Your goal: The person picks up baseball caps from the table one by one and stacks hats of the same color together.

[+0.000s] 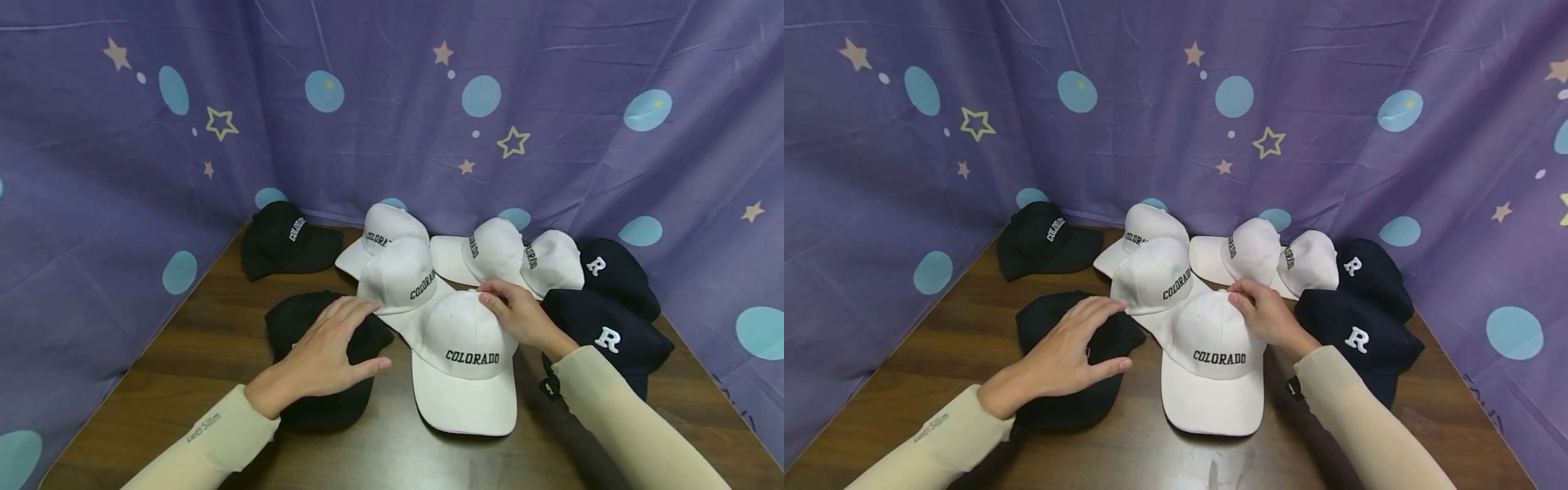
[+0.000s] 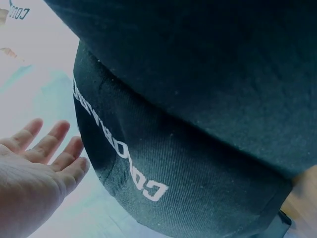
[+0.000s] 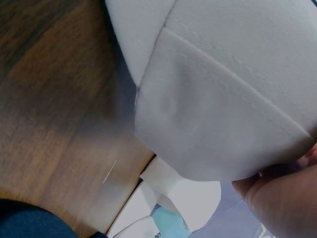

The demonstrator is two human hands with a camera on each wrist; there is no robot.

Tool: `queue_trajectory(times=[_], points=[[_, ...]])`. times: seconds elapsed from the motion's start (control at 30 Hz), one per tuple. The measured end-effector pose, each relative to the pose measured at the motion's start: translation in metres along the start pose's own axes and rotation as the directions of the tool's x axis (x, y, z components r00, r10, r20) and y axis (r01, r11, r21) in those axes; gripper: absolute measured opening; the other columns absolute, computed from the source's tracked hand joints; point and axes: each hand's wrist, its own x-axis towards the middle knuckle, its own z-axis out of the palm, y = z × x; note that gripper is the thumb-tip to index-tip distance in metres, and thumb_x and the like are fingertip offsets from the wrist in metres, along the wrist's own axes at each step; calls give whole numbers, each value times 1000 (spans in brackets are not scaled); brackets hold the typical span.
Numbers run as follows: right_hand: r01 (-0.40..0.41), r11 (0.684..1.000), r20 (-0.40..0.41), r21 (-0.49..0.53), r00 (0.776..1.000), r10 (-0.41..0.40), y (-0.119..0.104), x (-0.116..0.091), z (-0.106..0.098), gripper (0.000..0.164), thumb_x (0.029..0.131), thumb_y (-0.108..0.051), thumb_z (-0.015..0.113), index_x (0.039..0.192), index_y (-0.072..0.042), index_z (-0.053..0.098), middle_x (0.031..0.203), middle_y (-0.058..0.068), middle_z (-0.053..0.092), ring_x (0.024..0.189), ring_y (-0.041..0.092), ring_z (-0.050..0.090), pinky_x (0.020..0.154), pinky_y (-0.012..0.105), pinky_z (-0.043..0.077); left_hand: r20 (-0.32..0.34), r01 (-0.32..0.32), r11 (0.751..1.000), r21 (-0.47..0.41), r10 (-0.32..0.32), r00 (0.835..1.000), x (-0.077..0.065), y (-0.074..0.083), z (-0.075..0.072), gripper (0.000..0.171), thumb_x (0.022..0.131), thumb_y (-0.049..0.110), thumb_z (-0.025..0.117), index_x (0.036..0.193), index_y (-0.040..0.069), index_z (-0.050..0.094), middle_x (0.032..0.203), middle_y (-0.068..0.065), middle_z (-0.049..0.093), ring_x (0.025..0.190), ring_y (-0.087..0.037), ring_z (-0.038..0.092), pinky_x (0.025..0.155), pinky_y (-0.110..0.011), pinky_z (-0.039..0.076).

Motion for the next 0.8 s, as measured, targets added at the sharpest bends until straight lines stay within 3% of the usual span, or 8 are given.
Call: queue_trajectory(times=[0.53, 0.8], points=[[-1, 999, 0, 46, 1000, 1, 3, -4, -7, 34, 100, -40, 46, 114, -15, 64, 110, 0, 63, 102, 18, 56, 86, 43, 46, -9, -5, 1000, 17, 5, 1000, 5, 0, -3, 83, 80, 73, 55, 139, 15, 43, 138, 3, 44, 133, -17, 27, 110, -45, 22], [-7, 1000, -70, -31, 998, 5, 0, -10, -10, 32, 99, -42, 48, 113, -17, 64, 108, 2, 64, 98, 19, 57, 82, 44, 48, -17, 5, 1000, 2, -5, 1000, 12, 1, -9, 81, 81, 72, 54, 138, 15, 44, 136, 3, 46, 132, -18, 29, 108, -46, 26]])
